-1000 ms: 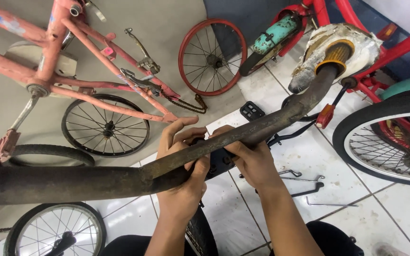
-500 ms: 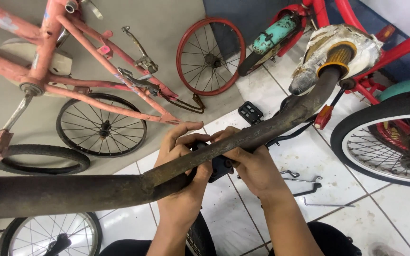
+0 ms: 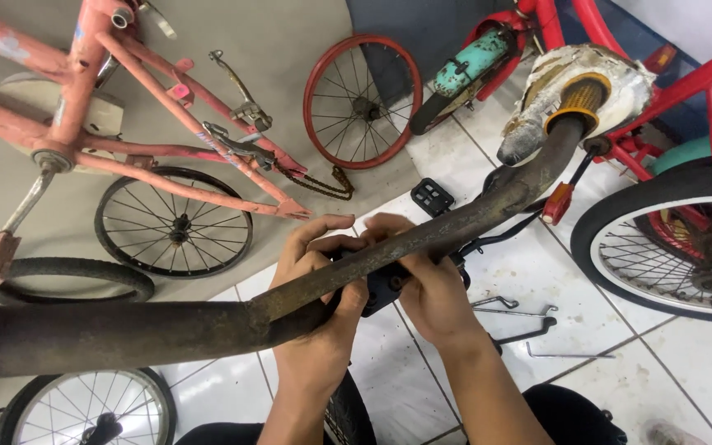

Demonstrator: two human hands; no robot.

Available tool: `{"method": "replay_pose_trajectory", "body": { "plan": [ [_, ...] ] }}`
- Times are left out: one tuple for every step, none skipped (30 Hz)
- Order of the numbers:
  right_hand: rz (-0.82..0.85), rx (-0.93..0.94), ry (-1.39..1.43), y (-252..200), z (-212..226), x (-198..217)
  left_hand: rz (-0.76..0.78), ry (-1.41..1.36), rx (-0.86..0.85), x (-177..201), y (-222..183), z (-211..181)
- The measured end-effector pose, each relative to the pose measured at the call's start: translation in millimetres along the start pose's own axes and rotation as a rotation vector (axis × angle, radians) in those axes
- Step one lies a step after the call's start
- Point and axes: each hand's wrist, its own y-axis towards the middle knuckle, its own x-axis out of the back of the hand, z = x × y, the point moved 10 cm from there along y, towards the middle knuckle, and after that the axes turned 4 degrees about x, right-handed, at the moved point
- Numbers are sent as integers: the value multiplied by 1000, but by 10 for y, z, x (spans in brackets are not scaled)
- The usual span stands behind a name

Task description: Tightening and adjusting the handlebars on a bicycle using a hex key.

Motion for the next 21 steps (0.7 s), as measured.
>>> {"method": "replay_pose_trajectory", "body": {
  "plan": [
    [-85,-31,-49,-20,-42,84,5,7,4,-3,-2,1],
    [-167,-65,-98,-44,-86,161,6,15,8,4,-6,3],
    [-163,-66,-99,-24,-103,170,3,14,6,8,-5,1],
    [-172,-36,-64,-18,-97,189,2,2,12,9,-12,7],
    [-180,-6,-30,-13,-89,213,1,-11,17,6,-19,16],
    [-181,-4,-31,-4,-56,193,3,-13,16,4,-9,10],
    [-119,20,-55,16,1,114,1,-5,15,3,1,5],
    [-58,41,-78,19,50,34,-1,4,16,4,0,2],
    [-60,40,-79,-6,25,64,0,3,19,1,-7,1],
    [-96,20,-103,-23,-12,129,-3,7,20,2,-2,-1],
    [-131,-1,-127,-40,-47,193,-7,10,21,3,4,-5],
    [-132,3,-127,-34,-44,207,-4,10,19,-6,3,-4],
    [-118,12,-144,-26,-37,206,-7,35,9,-10,1,-9],
    [-102,14,-157,-30,-47,200,-15,63,4,-3,-16,-12],
    [-101,12,-155,-29,-47,192,-17,66,6,1,-8,-10],
    [-99,2,-106,-32,-52,184,-17,64,0,-3,-3,-17],
    [-97,-8,-57,-34,-55,176,-17,62,-5,-8,3,-24],
    [-100,-7,-60,-35,-52,184,-14,59,-5,-7,7,-22],
    [-88,5,-143,-34,-33,182,-16,66,3,-3,12,-15],
    [-77,19,-227,-34,-7,181,-16,72,10,-6,20,-11],
    [-81,23,-230,-40,3,185,-11,68,9,-19,12,-6]
  ]
}}
